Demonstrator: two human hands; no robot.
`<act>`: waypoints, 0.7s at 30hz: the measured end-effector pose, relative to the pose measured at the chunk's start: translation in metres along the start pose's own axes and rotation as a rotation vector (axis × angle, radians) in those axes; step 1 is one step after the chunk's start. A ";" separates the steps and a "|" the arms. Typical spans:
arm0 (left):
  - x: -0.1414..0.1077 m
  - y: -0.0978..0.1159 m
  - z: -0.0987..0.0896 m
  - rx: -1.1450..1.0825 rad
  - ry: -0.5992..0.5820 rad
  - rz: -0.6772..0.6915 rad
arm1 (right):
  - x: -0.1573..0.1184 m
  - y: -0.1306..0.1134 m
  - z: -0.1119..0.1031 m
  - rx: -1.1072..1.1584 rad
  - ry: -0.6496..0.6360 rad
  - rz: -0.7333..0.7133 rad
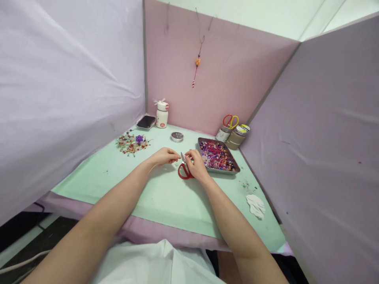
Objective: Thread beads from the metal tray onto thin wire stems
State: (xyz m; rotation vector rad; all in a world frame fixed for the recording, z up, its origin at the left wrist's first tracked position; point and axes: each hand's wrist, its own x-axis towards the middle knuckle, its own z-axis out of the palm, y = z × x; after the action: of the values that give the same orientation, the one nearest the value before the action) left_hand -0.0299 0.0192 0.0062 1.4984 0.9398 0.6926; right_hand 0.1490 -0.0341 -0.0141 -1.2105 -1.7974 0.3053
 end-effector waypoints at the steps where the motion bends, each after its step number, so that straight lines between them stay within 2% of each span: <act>1: 0.000 0.000 0.000 -0.042 0.016 -0.007 | 0.000 -0.001 -0.001 -0.041 0.044 -0.045; 4: -0.001 0.000 0.002 -0.118 0.038 -0.028 | -0.001 -0.004 0.000 -0.148 0.070 -0.114; 10: -0.001 -0.001 0.003 -0.201 0.044 -0.069 | 0.000 0.001 0.006 -0.232 -0.008 -0.127; 14: 0.003 -0.005 0.002 -0.245 0.111 -0.105 | 0.001 0.001 0.007 -0.267 -0.110 -0.143; 17: 0.004 -0.006 0.003 -0.137 0.156 -0.075 | 0.001 -0.001 0.005 -0.334 -0.104 -0.155; 21: 0.000 -0.002 0.011 0.181 0.142 0.086 | 0.003 -0.003 0.001 -0.364 -0.038 -0.173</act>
State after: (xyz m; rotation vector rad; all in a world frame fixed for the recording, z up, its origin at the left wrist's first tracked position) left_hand -0.0207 0.0140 0.0027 1.6739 1.0740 0.8018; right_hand 0.1464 -0.0328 -0.0116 -1.2891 -2.0345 -0.1038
